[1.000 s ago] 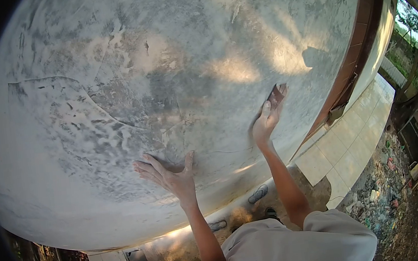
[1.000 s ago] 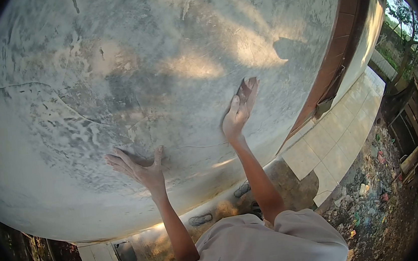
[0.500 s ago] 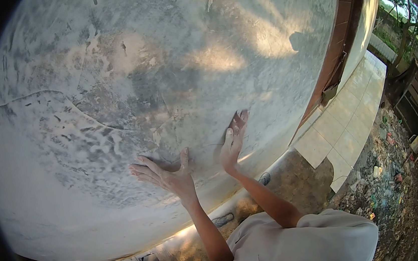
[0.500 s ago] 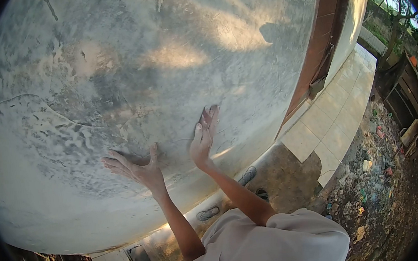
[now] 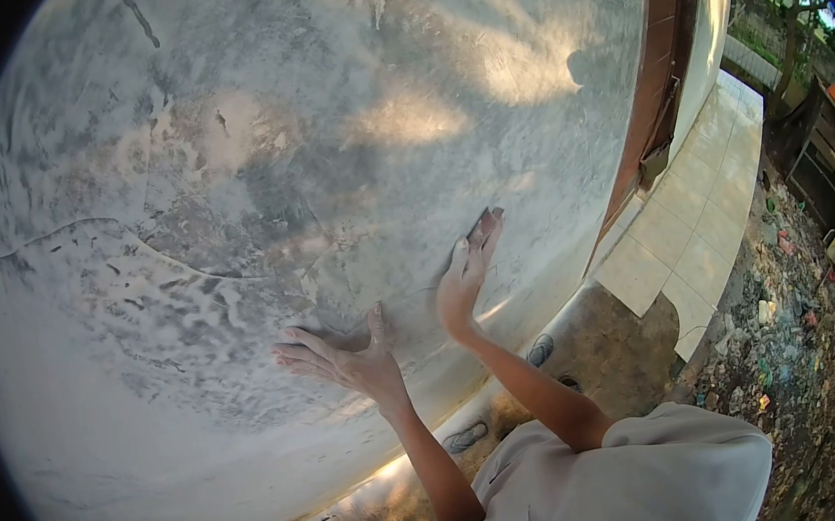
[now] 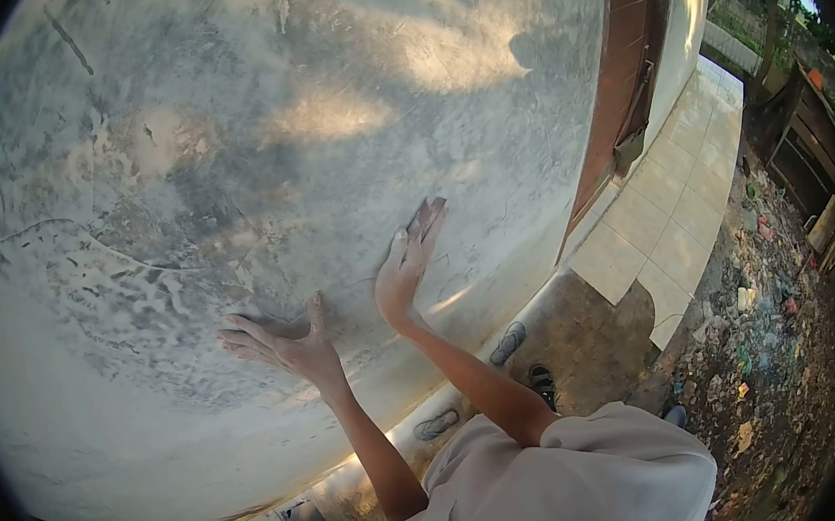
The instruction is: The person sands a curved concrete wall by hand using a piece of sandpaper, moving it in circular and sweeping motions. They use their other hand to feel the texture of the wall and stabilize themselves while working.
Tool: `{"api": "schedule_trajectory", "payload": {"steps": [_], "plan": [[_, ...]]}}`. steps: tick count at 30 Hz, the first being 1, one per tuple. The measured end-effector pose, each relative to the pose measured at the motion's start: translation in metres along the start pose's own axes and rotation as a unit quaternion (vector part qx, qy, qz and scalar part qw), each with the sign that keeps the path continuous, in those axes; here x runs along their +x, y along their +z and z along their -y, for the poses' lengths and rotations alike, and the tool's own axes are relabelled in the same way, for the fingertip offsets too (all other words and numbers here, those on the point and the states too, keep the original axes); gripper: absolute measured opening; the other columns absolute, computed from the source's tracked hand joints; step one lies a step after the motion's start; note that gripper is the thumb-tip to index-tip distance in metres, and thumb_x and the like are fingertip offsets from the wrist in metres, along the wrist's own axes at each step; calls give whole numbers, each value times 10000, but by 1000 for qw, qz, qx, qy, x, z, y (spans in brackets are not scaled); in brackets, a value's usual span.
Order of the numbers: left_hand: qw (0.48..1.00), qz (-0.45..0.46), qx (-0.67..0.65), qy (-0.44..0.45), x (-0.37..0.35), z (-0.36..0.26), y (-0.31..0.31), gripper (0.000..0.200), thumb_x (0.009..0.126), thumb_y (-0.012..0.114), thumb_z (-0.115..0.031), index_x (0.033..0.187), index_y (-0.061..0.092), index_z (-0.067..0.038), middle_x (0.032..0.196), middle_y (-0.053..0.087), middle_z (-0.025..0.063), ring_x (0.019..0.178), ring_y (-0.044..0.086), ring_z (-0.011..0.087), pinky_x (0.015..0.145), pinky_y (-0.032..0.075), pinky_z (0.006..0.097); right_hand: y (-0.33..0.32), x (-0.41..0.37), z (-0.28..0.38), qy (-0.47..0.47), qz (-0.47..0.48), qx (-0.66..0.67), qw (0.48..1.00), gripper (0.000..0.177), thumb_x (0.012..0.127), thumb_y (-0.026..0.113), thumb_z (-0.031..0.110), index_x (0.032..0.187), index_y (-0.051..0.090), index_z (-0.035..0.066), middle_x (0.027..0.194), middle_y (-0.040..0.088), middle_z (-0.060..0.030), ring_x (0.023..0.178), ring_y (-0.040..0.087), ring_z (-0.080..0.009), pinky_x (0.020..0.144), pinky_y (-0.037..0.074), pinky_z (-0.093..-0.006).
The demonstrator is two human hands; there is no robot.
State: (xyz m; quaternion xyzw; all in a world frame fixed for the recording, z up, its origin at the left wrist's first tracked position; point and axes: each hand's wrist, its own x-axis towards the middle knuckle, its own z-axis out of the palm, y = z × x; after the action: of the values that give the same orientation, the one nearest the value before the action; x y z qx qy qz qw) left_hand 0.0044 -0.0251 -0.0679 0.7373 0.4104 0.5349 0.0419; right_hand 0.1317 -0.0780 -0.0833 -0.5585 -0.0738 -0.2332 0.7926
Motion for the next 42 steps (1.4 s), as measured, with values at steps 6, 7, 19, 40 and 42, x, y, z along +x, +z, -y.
{"api": "schedule_trajectory", "payload": {"steps": [6,7,19,40,42], "plan": [[1000,10,12,-9,1,-5,-3,1167,678,789,-553,1518,142,-65,1565,33,246,1440,21,437,1141,113,612,-27,-1,-16,-29,118,-45,992,495,1009,340,111,1443,240,-106,1564,103,-229,1441,185,-334,1156,201,-385],[1000,12,13,-5,2,-5,-4,1167,678,789,-553,1518,142,-65,1565,33,246,1440,21,437,1141,113,612,-28,16,-19,-2,70,-17,997,491,1009,342,116,1437,254,-108,1563,120,-225,1440,189,-330,1153,207,-381],[1000,8,-9,-29,-11,-5,5,1171,686,780,-560,1524,116,-83,1570,-1,232,1440,-1,439,1137,101,623,-42,159,-62,154,-177,42,971,514,989,370,178,1423,303,-87,1467,360,-226,1356,357,-323,1121,267,-372],[997,12,-2,-83,-40,-53,41,1161,758,755,-501,1516,-3,-55,1572,-79,204,1453,-83,360,1155,80,596,-132,205,-185,155,-86,-22,984,545,1002,386,185,1464,228,-57,1475,355,-229,1367,350,-318,1129,250,-359],[996,0,-18,-82,-42,-62,47,1177,764,739,-527,1515,-34,-56,1568,-108,209,1452,-92,364,1156,67,587,-137,227,-194,257,-105,-47,959,551,993,401,207,1453,256,-59,1452,385,-242,1343,381,-335,1116,268,-362]]}}
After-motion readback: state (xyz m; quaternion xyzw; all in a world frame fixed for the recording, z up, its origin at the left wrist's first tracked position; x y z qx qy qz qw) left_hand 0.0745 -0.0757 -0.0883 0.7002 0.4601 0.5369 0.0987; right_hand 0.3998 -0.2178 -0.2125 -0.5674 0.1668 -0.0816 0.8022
